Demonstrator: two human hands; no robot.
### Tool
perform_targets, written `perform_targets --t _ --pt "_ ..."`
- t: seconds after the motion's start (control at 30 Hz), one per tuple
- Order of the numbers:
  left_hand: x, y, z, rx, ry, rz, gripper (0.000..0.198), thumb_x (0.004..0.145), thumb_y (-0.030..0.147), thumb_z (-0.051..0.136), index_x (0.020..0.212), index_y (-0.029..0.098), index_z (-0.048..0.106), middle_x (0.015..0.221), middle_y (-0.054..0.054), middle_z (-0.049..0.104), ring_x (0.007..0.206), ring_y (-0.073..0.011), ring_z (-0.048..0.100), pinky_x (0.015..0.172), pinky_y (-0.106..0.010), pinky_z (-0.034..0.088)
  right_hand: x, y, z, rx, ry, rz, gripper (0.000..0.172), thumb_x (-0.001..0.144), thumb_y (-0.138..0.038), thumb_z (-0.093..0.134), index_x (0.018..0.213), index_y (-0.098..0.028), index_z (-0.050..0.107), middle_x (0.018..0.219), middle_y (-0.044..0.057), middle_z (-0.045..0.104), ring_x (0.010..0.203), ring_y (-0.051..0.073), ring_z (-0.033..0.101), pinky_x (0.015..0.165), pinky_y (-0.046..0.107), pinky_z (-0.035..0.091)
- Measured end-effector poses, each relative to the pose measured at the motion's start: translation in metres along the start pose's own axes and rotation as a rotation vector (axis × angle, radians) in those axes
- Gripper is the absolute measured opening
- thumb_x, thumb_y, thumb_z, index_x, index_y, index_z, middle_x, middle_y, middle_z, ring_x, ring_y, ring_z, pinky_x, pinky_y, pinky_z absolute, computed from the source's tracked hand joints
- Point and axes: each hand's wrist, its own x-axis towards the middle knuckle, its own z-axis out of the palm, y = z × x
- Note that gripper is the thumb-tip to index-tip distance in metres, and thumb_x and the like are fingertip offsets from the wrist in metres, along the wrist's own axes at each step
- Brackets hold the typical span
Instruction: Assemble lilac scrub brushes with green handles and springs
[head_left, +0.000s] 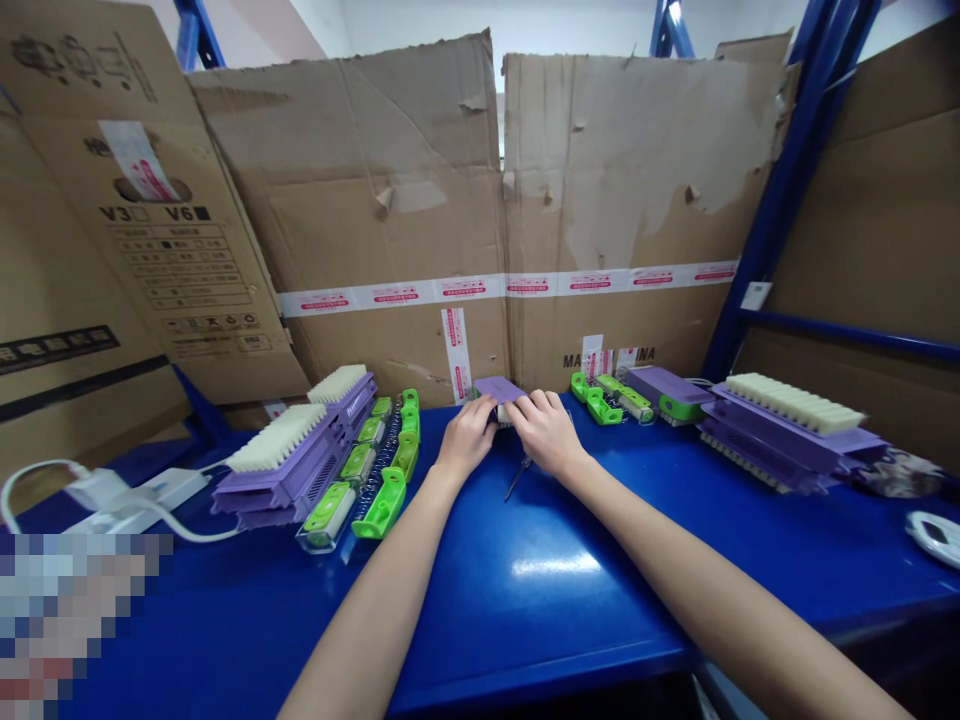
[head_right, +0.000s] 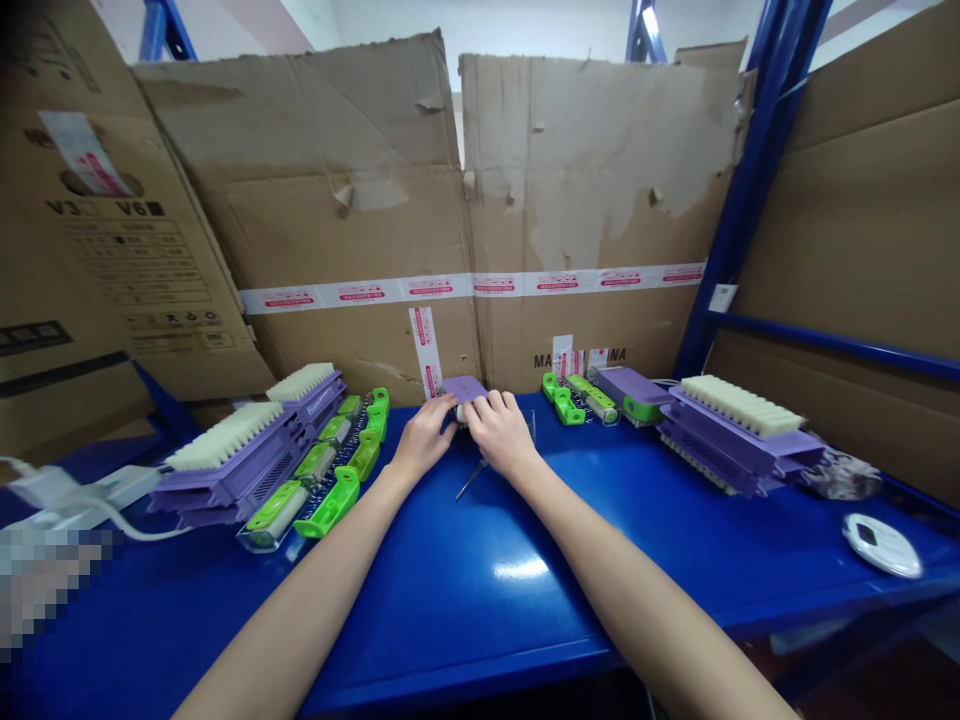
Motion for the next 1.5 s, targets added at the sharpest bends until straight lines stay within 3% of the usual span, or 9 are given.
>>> perform_targets --t 0.27,0.6,0.73,1.0,1.2,1.37,1.5 --pt "0.001 0.002 -0.003 0.046 0.022 0.06 0.033 0.08 0.011 0.053 0.113 0.016 0.054 0.116 -0.012 0.062 0.109 -0.0231 0.057 0.093 -0.038 0.048 0.001 0.006 -0.001 0.009 -0.046 -0.041 0.047 0.089 -0.012 0.032 0.135 -0.011 0.042 0.096 0.015 0.06 0.087 0.026 0.047 0.078 0.039 0.035" --pt "0.003 0.009 -0.008 0.124 -0.019 0.097 0.026 0.083 0.014 0.049 0.108 0.016 0.057 0.106 -0.012 0.063 0.1 -0.0237 0.058 0.087 -0.038 0.05 0.0 0.003 -0.002 0.047 -0.119 -0.022 0.055 0.088 -0.013 0.034 0.142 -0.019 0.03 0.1 0.013 0.06 0.09 0.026 0.05 0.072 0.034 0.046" --pt "0.003 0.009 -0.01 0.115 -0.014 0.109 0.024 0.083 0.013 0.048 0.106 0.015 0.057 0.108 -0.011 0.063 0.1 -0.0229 0.057 0.088 -0.036 0.049 -0.002 0.008 -0.002 0.048 -0.12 -0.056 0.058 0.086 -0.01 0.033 0.143 -0.018 0.026 0.107 0.013 0.059 0.096 0.026 0.05 0.079 0.033 0.049" --pt "0.004 0.01 -0.012 0.111 -0.004 0.107 0.027 0.084 0.016 0.05 0.111 0.015 0.056 0.114 -0.01 0.062 0.104 -0.0229 0.057 0.092 -0.035 0.047 -0.006 0.012 0.003 0.13 -0.044 -0.079 0.06 0.083 -0.005 0.033 0.142 -0.015 0.029 0.111 0.014 0.058 0.105 0.025 0.049 0.089 0.036 0.048" --pt "0.003 0.009 -0.01 0.202 -0.033 0.131 0.027 0.088 0.027 0.049 0.113 0.019 0.056 0.112 -0.011 0.061 0.096 -0.0226 0.06 0.082 -0.034 0.05 -0.007 0.015 0.006 0.214 -0.002 -0.12 0.058 0.085 -0.006 0.031 0.142 -0.014 0.029 0.118 0.014 0.056 0.109 0.023 0.048 0.094 0.037 0.045" --pt "0.003 0.009 -0.006 0.208 -0.033 0.115 0.026 0.09 0.024 0.044 0.113 0.018 0.054 0.111 -0.011 0.061 0.1 -0.0211 0.059 0.083 -0.032 0.05 -0.005 0.015 0.01 0.297 0.088 -0.021 0.057 0.088 -0.014 0.036 0.144 -0.013 0.024 0.123 0.014 0.054 0.111 0.023 0.049 0.092 0.037 0.046" --pt "0.003 0.008 -0.005 0.186 -0.021 0.088 0.024 0.09 0.023 0.044 0.112 0.018 0.053 0.113 -0.01 0.06 0.102 -0.0204 0.058 0.085 -0.032 0.05 -0.003 0.018 0.011 0.236 0.111 0.059 0.068 0.082 -0.019 0.05 0.144 -0.011 0.023 0.127 0.016 0.051 0.117 0.028 0.043 0.101 0.046 0.037"
